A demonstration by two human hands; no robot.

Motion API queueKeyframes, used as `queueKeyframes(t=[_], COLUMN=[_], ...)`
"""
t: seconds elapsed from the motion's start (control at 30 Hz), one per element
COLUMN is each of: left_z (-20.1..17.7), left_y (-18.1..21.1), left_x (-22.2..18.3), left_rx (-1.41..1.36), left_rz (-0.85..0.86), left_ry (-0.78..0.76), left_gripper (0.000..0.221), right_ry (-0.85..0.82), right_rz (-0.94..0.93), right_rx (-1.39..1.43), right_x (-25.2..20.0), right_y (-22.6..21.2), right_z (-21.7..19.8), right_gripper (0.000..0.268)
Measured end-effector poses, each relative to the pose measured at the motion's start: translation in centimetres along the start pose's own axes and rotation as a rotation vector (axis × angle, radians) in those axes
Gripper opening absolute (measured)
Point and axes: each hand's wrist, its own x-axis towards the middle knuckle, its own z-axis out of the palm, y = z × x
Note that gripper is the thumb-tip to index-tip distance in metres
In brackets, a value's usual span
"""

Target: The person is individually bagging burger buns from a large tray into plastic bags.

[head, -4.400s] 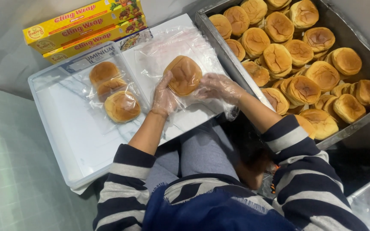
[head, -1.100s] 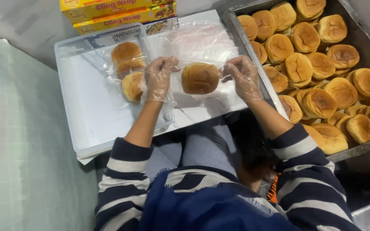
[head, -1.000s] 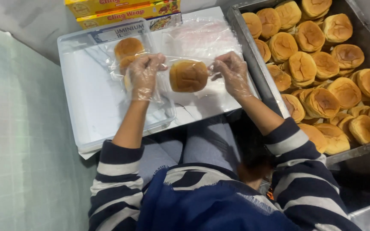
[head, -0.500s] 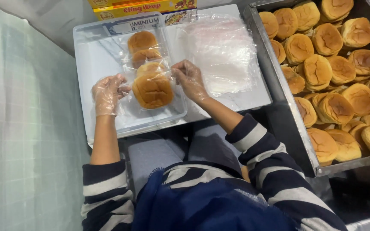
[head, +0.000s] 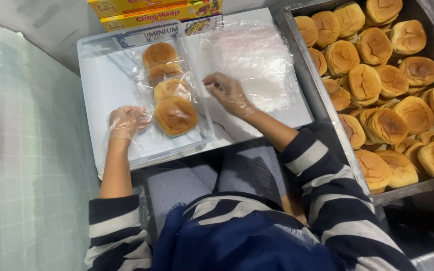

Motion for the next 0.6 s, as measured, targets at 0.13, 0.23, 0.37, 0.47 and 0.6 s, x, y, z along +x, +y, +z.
queueKeyframes(t=[0.13,0.23,0.37,0.47,0.6], left_z=[0.3,2.7,7.9,13.6,19.9], left_y=[-0.8,2.7,11.3,9.2,5.9], left_x=[0.7,-2.9,-10.5,-5.1,4.0], left_rx=[0.437,0.762,0.484,0.413,0.313], left_rz=[0.116,0.362,0.813,0.76,0.585], left_ry=[0.17,0.38,0.295,0.0,-0.191], left_gripper=[0.022,0.035,0.023,0.019,0.027], right_ry=[0.072,0.115,0.187,0.252,0.194], right_rz=[0.059,0.134,0.342,0.409,0.546], right_rx=[-0.21,-0.398,-0.479,-0.335,-0.47], right_x=[0.2,-0.5,-1.6,-2.0,-2.0], right_y=[5.3,6.7,5.4,4.8,4.4], right_z=[-6.8,-12.1,-16.0,-16.3,-16.2], right_gripper=[0.015,0.016,0.021,0.026,0.026])
